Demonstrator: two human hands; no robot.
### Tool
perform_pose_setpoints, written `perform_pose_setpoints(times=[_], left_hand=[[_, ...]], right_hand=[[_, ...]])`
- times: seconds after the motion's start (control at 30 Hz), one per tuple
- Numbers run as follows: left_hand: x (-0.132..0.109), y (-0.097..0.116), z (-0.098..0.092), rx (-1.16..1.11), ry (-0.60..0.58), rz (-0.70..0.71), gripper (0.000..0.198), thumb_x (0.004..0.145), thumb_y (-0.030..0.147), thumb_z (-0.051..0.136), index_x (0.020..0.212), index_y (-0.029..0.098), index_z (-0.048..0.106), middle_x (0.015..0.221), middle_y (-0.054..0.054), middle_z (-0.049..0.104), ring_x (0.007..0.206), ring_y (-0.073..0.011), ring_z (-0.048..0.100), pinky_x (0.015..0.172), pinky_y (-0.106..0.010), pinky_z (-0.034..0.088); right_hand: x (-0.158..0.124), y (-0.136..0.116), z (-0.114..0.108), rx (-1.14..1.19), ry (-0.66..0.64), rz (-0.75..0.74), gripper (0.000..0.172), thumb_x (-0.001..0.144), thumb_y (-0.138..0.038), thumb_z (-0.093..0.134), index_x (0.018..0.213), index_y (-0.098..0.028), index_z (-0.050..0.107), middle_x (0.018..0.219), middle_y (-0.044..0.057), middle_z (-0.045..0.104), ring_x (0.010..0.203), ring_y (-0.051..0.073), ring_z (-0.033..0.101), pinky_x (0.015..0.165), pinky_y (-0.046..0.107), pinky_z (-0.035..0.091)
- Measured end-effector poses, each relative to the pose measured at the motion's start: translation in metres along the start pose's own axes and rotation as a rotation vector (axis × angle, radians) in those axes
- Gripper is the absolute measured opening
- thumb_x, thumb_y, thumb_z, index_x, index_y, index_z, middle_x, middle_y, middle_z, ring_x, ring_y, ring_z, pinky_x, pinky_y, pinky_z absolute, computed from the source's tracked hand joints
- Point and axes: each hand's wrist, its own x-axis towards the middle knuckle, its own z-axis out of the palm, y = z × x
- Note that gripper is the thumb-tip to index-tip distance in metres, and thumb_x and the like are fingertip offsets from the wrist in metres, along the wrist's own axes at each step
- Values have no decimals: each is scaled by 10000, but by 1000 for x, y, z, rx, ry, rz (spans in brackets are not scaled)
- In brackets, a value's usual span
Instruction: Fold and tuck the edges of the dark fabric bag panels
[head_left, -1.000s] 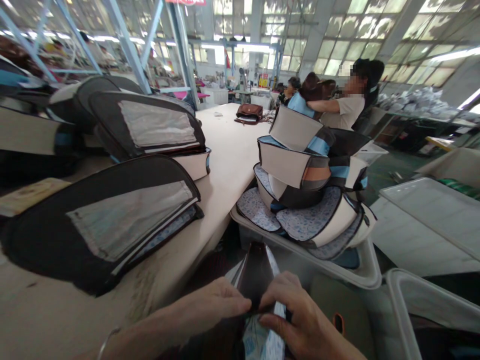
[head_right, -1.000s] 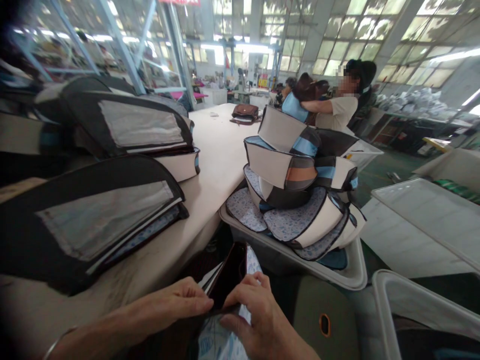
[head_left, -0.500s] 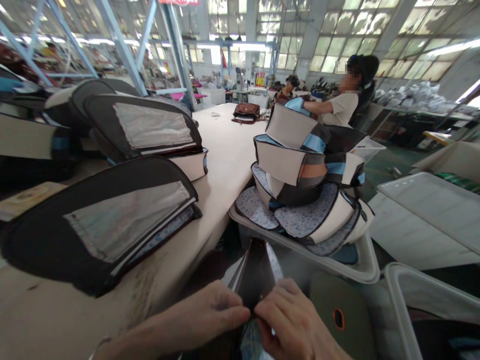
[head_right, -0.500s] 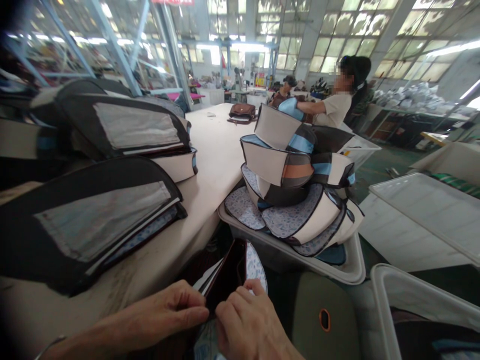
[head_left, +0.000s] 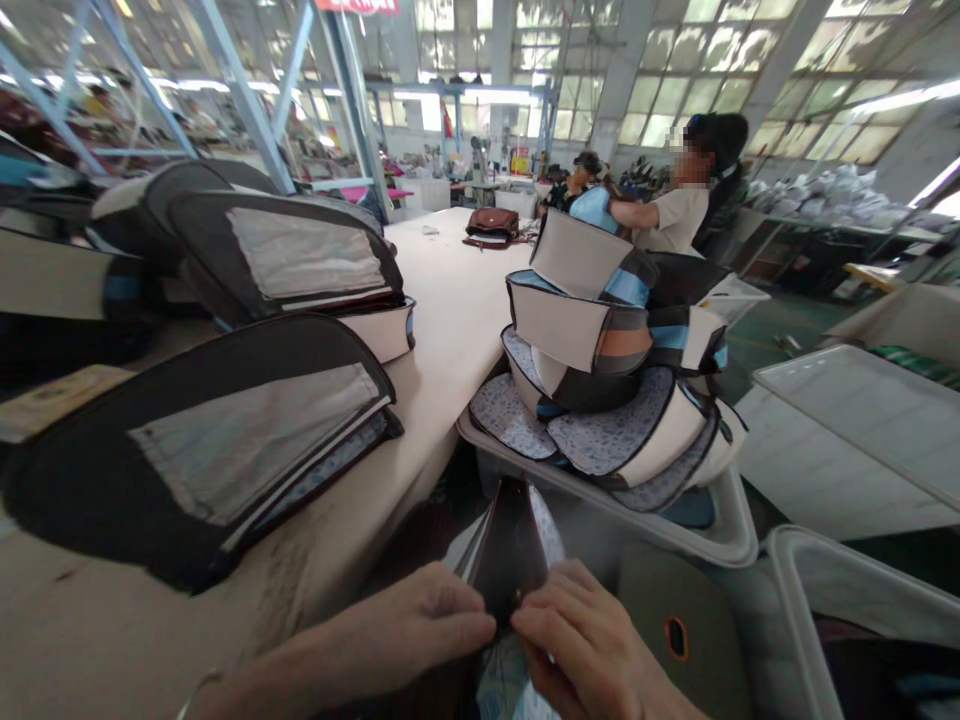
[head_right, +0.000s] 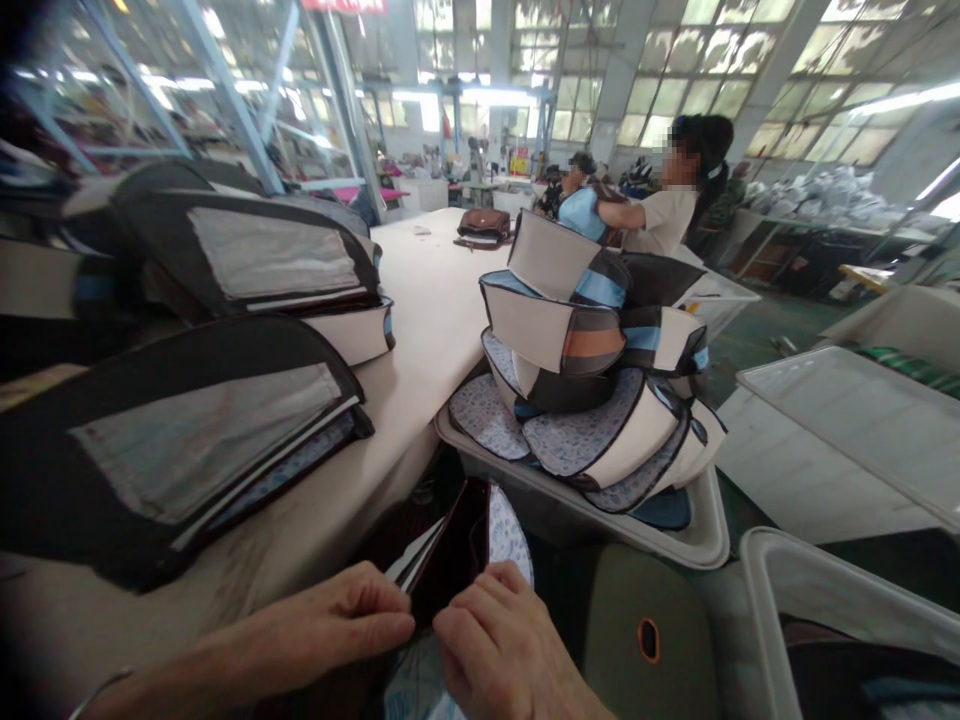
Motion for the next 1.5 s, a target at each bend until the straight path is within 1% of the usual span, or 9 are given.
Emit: perform_pose_setpoints(times=[0.2, 0.43, 0.53, 0.63, 0.87, 1.1, 1.2, 1.33, 1.5], left_hand=[[-1, 5, 0, 38, 8, 9, 381, 881, 438, 532, 636, 156, 459, 607, 52, 297, 575, -97, 267, 480, -229, 193], [-8, 15, 5, 123, 14, 17, 173, 799, 305, 565, 724, 151, 597, 594, 60, 427, 563, -97, 370, 511, -196, 311], [-11, 17, 10, 236, 96, 26, 112, 772, 261, 586, 719, 163, 604, 580, 83, 468, 574, -91, 432, 907, -299, 389], [-11, 16, 13, 306, 131, 27, 109, 770, 243, 587, 688, 173, 588, 572, 97, 477, 601, -92, 462, 1135, -442, 79], [-11, 8, 17, 348, 121, 108, 87, 765, 225, 602, 691, 184, 584, 635, 93, 513, 625, -87, 503, 1150, -428, 65], [-14, 16, 14, 388, 71, 176, 98, 816, 213, 617, 732, 176, 582, 717, 79, 556, 670, -86, 510, 1112, -375, 187], [-15, 16, 7, 258, 18, 221, 195, 813, 362, 705, 783, 189, 620, 791, 56, 560, 733, -110, 511, 894, -259, 378], [-17, 12, -8, 160, 45, 224, 459, 663, 553, 796, 920, 207, 638, 856, 30, 550, 804, -149, 487, 671, -221, 377], [-21, 12, -19, 190, -11, 295, 362, 969, 489, 453, 970, 204, 676, 921, -12, 576, 863, -164, 546, 818, -277, 399]], right_hand=[[-5, 0, 15, -117, 116, -42, 249, 806, 1, 458, 984, -154, 537, 695, 55, 685, 621, 172, 624, 657, 323, 524], [-8, -2, 5, 174, 115, 80, 243, 736, -32, 489, 898, -207, 537, 756, 23, 659, 666, 157, 599, 726, 351, 477], [-3, -6, -6, 348, 3, 320, 179, 831, -104, 492, 944, -200, 593, 817, 35, 662, 770, 175, 604, 781, 352, 449], [3, -6, -8, 434, -144, 394, 181, 913, -204, 491, 916, -207, 672, 791, 33, 676, 787, 185, 591, 788, 362, 407], [5, -6, 4, 394, -132, 473, 154, 662, -22, 621, 616, -167, 594, 615, -38, 587, 664, 128, 549, 807, 345, 343], [12, -6, -8, 455, -328, 473, 135, 742, -70, 647, 660, -173, 619, 672, -37, 609, 717, 121, 546, 768, 311, 313], [11, -6, -6, 420, -269, 522, 188, 607, 18, 613, 606, -159, 549, 640, -55, 569, 669, 102, 533, 759, 295, 319], [7, -7, -5, 411, -265, 538, 175, 612, 7, 572, 616, -166, 545, 639, -59, 555, 642, 95, 527, 754, 287, 341], [4, -3, -1, 448, -228, 514, 190, 599, 12, 529, 622, -176, 540, 630, -54, 531, 622, 90, 508, 611, 221, 350]])
